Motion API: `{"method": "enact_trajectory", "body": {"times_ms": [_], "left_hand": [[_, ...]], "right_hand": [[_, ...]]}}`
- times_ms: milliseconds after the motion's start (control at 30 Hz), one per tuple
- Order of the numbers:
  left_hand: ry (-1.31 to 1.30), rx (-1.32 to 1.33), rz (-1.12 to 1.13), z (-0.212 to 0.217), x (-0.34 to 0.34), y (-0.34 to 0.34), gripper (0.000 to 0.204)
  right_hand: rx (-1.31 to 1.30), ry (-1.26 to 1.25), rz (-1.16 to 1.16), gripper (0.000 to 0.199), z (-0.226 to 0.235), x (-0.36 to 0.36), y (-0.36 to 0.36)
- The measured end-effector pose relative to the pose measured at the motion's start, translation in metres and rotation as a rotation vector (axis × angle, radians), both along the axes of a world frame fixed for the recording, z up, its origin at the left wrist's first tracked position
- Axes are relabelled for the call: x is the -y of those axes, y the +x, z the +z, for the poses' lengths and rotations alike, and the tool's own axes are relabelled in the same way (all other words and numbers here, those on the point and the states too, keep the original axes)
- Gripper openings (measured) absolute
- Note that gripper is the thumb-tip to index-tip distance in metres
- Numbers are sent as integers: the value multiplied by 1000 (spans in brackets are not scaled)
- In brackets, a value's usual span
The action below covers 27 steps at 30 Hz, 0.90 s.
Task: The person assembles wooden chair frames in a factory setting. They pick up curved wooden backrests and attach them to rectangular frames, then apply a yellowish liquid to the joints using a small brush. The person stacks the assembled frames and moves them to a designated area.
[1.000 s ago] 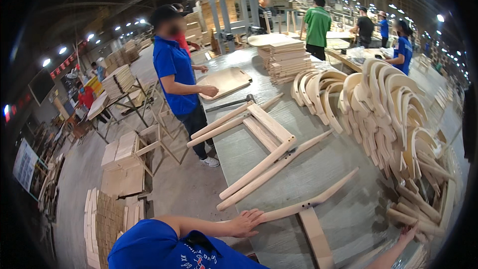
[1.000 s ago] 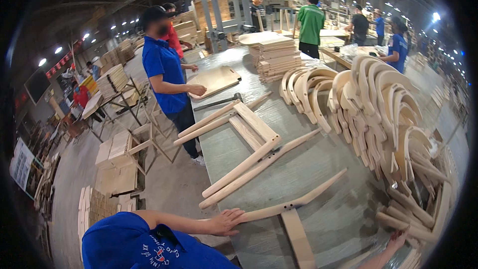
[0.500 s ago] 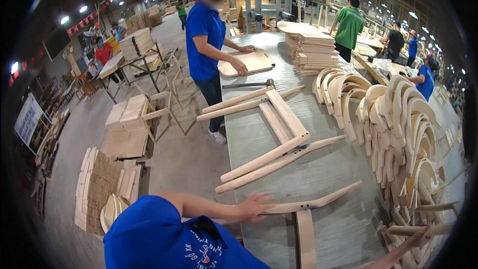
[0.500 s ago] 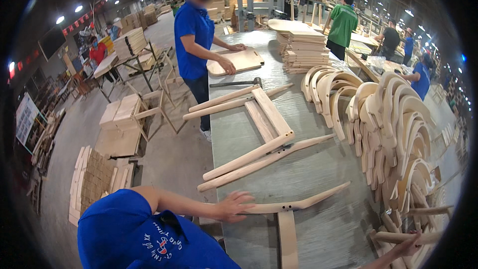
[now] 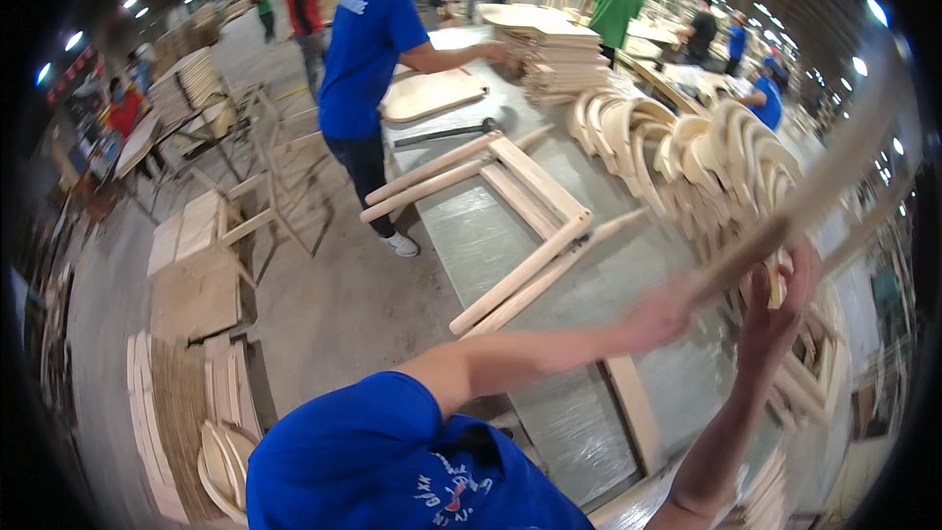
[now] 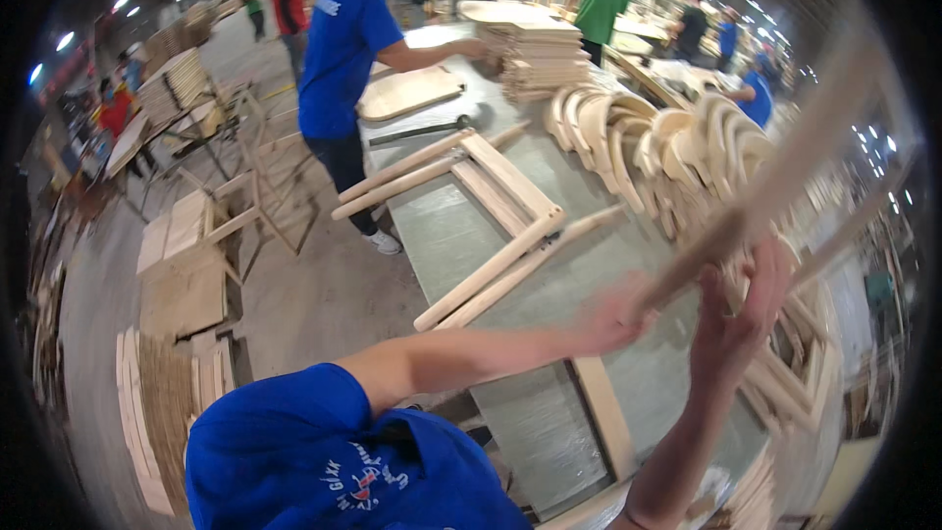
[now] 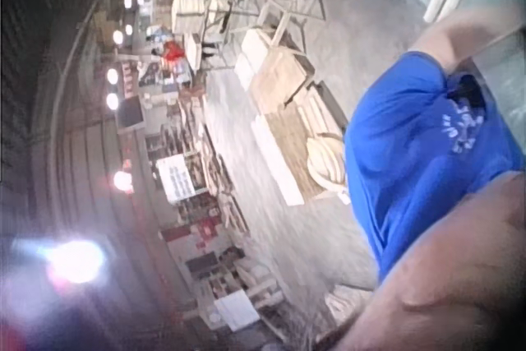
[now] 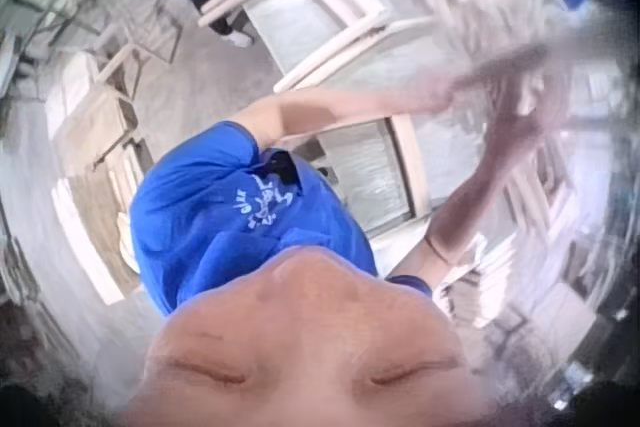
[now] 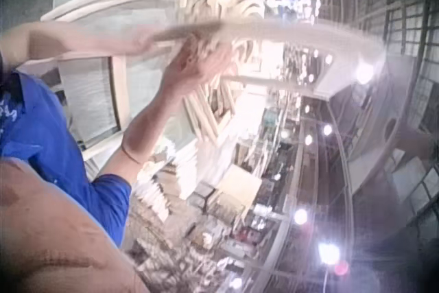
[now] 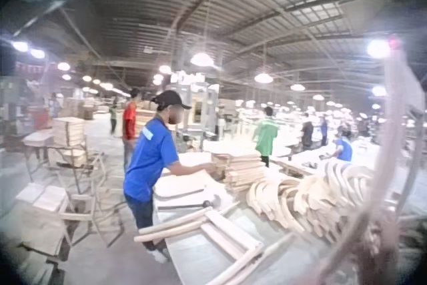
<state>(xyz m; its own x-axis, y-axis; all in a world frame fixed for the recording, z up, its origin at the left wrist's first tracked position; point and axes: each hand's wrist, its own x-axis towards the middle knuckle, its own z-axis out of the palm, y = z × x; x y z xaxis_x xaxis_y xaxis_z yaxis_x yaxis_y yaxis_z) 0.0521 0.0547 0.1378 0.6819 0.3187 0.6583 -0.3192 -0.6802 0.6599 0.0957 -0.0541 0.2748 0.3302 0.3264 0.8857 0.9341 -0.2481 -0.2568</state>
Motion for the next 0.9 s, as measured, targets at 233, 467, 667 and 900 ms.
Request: {"method": "enact_trajectory", "body": {"times_ms": [233, 467, 667, 900], "left_hand": [[-884, -329, -586, -6, -104, -145, 52], [-956, -813, -556, -106, -121, -209, 38], [-701, -905, -448, -193, -108, -221, 35], [-980, -970, -488, -211, -61, -248, 30]], "right_hand": [[-563, 200, -666, 53, -97, 188, 11], [-1327, 458, -498, 22, -246, 200, -136], [-1465, 420, -616, 24, -303, 227, -199], [-1330, 74, -874, 39, -307, 249, -157]]}}
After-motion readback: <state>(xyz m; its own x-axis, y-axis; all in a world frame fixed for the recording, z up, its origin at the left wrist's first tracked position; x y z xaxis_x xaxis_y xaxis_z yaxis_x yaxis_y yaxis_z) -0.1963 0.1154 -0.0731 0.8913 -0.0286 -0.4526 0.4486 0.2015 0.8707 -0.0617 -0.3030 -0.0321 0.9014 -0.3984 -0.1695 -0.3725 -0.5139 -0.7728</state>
